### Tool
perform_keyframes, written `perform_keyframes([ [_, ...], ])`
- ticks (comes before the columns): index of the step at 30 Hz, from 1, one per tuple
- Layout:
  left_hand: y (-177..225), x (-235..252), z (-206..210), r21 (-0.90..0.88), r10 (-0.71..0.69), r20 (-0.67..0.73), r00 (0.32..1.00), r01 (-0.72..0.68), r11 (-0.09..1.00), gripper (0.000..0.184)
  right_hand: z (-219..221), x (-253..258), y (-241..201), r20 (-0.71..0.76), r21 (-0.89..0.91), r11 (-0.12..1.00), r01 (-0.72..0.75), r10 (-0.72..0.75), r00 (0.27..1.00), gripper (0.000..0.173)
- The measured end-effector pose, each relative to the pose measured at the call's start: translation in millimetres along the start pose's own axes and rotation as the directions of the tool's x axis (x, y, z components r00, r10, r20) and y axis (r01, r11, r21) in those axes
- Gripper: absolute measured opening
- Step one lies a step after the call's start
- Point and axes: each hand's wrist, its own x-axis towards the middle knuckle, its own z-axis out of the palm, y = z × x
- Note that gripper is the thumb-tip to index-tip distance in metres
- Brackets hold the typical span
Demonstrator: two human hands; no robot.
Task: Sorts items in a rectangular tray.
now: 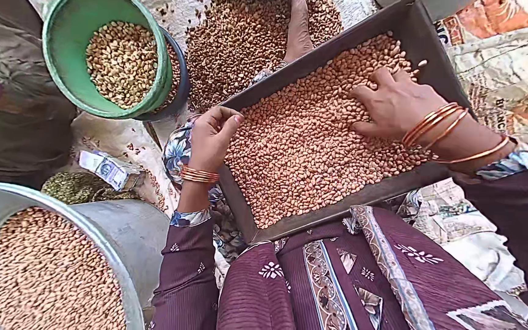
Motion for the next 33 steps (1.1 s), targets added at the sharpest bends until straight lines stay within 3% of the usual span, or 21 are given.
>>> perform_keyframes([
  [2,-0.9,3.8,9.7,0.421,0.117,-0.009,0.993,-0.102,0.901,0.022,5.6,-11.8,3.6,0.004,0.011,0.998,-0.065,0.065,0.998,0.061],
  [5,0.7,13.1,20.3,0.737,0.269,0.046,0.962,-0.214,0.641,0.024,17.0,-25.7,-6.6,0.039,0.075,0.992,-0.098,0.095,0.995,0.075],
  [9,-15.9,31.4,19.0,0.828,0.474,0.258,0.842,-0.445,0.340,0.020,34.5,-46.1,-43.6,0.009,0.171,0.985,0.017,-0.019,1.000,0.092],
  [13,-17.2,40.8,13.8,0.799,0.495,0.405,0.769,-0.561,0.217,0.018,35.1,-45.3,-102.2,0.156,0.187,0.966,0.179,-0.209,0.965,0.098],
  [17,-15.0,44.9,13.2,0.785,0.488,0.450,0.748,-0.592,0.182,0.017,39.9,-50.3,-156.7,0.246,0.231,0.861,0.454,-0.503,0.829,0.089],
  [20,-15.7,44.7,17.0,0.799,0.486,0.447,0.751,-0.580,0.161,0.018,54.4,-58.0,-173.5,0.211,0.233,0.673,0.702,-0.740,0.639,0.060],
  [22,-14.9,44.4,19.4,0.808,0.481,0.434,0.761,-0.565,0.164,0.018,61.8,-60.3,-165.7,0.170,0.197,0.594,0.780,-0.805,0.569,0.047],
  [24,-11.7,43.7,18.7,0.803,0.453,0.420,0.787,-0.554,0.219,0.019,64.6,-59.8,-145.9,0.138,0.163,0.599,0.784,-0.800,0.583,0.037],
  [26,2.0,43.3,12.5,0.778,0.401,0.384,0.832,-0.526,0.344,0.022,62.1,-59.8,-119.9,0.108,0.094,0.654,0.750,-0.756,0.646,0.031],
  [29,37.7,46.2,-8.0,0.775,0.412,0.201,0.889,-0.401,0.489,0.028,56.4,-61.2,-79.4,0.019,-0.041,0.759,0.650,-0.650,0.760,0.026],
  [31,53.2,56.4,-20.3,0.764,0.451,0.060,0.891,-0.332,0.554,0.034,45.0,-60.4,-57.0,-0.015,-0.110,0.835,0.539,-0.544,0.839,0.024],
  [33,60.8,67.2,-14.8,0.720,0.481,0.045,0.876,-0.363,0.592,0.032,29.8,-56.5,-39.0,-0.038,-0.160,0.904,0.397,-0.407,0.912,0.024],
])
